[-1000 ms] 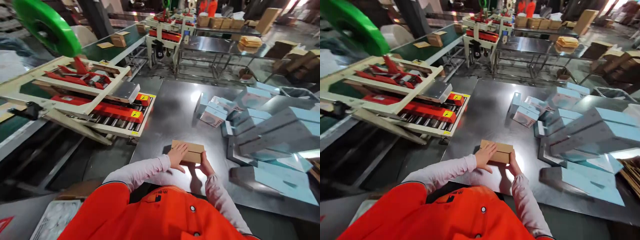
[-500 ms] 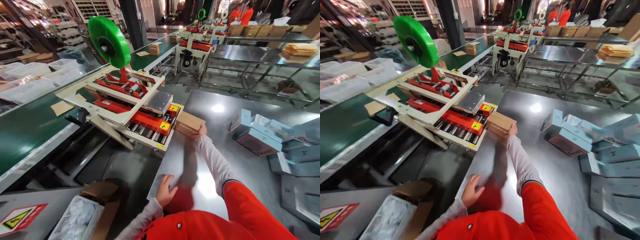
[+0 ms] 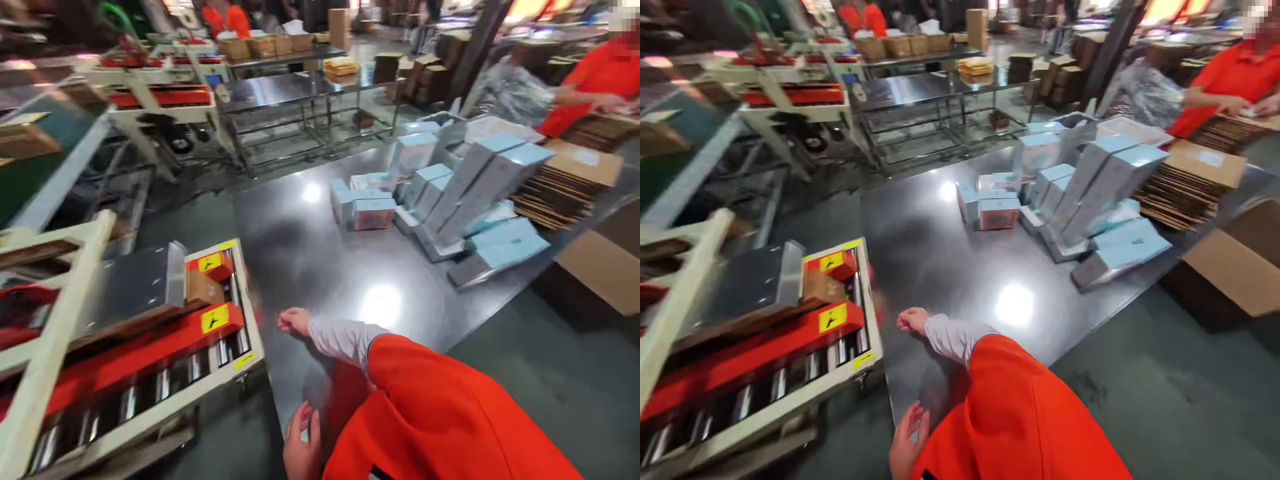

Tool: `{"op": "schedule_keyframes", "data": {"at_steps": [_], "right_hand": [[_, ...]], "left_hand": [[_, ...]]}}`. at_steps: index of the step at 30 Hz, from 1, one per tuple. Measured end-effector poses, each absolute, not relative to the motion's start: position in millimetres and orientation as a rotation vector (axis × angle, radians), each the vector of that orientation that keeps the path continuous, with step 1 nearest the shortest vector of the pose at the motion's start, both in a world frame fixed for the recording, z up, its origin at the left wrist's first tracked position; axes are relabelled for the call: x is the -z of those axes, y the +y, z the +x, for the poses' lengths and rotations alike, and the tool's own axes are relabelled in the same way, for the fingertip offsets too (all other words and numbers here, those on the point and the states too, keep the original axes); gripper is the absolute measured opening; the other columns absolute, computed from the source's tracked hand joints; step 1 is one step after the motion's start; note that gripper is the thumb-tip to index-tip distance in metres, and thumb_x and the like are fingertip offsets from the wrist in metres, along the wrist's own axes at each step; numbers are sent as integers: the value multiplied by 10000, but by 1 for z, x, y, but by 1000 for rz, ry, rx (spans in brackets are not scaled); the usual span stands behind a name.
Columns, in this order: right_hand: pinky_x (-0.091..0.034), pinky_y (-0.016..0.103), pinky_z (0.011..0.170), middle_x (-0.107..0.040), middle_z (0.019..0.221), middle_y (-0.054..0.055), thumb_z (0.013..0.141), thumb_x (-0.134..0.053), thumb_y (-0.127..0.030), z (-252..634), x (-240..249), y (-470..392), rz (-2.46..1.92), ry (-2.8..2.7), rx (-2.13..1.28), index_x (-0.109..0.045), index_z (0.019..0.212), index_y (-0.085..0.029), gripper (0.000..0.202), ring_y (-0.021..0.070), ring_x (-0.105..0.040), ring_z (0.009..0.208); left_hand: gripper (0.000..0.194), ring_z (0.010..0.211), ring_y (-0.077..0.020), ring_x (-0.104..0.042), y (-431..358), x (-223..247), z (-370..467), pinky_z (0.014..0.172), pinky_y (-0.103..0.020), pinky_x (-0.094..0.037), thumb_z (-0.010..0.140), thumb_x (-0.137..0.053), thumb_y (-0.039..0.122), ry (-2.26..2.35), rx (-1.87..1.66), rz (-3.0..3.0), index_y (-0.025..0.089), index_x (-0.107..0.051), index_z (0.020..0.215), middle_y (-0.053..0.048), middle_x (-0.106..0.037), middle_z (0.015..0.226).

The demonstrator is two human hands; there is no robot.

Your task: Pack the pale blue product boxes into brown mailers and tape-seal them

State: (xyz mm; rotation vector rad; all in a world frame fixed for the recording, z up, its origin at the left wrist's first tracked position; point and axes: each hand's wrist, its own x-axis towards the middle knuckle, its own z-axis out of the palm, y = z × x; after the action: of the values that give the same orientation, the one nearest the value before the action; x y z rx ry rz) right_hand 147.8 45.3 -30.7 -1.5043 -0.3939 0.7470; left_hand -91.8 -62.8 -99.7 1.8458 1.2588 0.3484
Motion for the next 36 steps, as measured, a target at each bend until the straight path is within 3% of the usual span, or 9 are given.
{"op": "schedule_keyframes", "data": {"at_steps": [3, 8, 13, 18, 23, 27, 29, 32, 36], "right_hand": [[-569, 354, 550, -653, 585, 20, 856, -680, -301, 174, 54, -61, -1453, -189, -1064, -617, 586, -151, 316, 202, -692, 573], [-446, 263, 440, -619, 542, 29, 766, -678, -217, 252, 72, -295, -1412, 272, -972, -614, 561, -149, 225, 176, -625, 464], [-412, 228, 453, -611, 594, 23, 798, -622, -247, 323, 72, -528, -1425, 649, -507, -575, 638, -187, 177, 123, -577, 494], [-468, 259, 477, -620, 627, 36, 775, -615, -306, 332, 68, -683, -1354, 868, -291, -581, 694, -230, 116, 153, -614, 522], [-501, 237, 523, -633, 630, 7, 718, -661, -297, 349, 59, -750, -1235, 931, -248, -620, 746, -229, 84, 129, -620, 536], [-486, 197, 504, -666, 655, -17, 589, -791, -280, 421, 61, -765, -1050, 834, -252, -675, 787, -189, 247, 99, -605, 537], [-499, 204, 529, -686, 689, -14, 577, -820, -305, 475, 62, -765, -1063, 746, -271, -691, 803, -190, 284, 106, -622, 576], [-533, 246, 620, -719, 772, 8, 594, -822, -383, 573, 58, -758, -1161, 543, -257, -696, 798, -202, 300, 148, -668, 706], [-542, 355, 844, -737, 1039, 67, 610, -782, -503, 719, 41, -725, -1499, 270, -139, -719, 895, -206, 417, 232, -662, 1006]], "left_hand": [[490, 846, -282, -733, -62, 99, -46, 820, -441, -606, 829, -473, 628, 1078, -283, 1956, 225, -653, 1042, -103, -730, 949], [444, 830, -266, -722, -103, 68, 96, 804, -423, -599, 805, -516, 546, 516, -91, 2167, 197, -676, 1027, -97, -733, 914], [341, 961, -240, -693, -263, 27, 275, 901, -406, -570, 888, -500, 376, -245, 21, 2305, 192, -677, 1115, -111, -718, 1010], [326, 1118, -230, -614, -456, 5, 391, 984, -443, -520, 971, -557, 390, -768, 180, 2378, 207, -625, 1231, -121, -616, 1279], [418, 1176, -256, -582, -571, 14, 474, 1004, -479, -496, 934, -628, 358, -771, 239, 2358, 195, -566, 1314, -116, -565, 1345], [635, 1307, -334, -495, -596, 23, 553, 1137, -540, -350, 780, -677, 122, -781, 163, 2449, 161, -519, 1393, -182, -554, 1368], [610, 1361, -344, -441, -595, 23, 588, 1175, -554, -286, 781, -628, 93, -778, 15, 2493, 121, -525, 1381, -212, -531, 1393], [548, 1335, -306, -472, -591, 26, 621, 1163, -509, -344, 848, -561, 155, -773, -157, 2353, 126, -510, 1393, -194, -549, 1377], [744, 1413, -300, -412, -593, 47, 644, 1163, -479, -381, 811, -613, 187, -671, -36, 2148, 174, -356, 1509, -176, -443, 1509]]}}
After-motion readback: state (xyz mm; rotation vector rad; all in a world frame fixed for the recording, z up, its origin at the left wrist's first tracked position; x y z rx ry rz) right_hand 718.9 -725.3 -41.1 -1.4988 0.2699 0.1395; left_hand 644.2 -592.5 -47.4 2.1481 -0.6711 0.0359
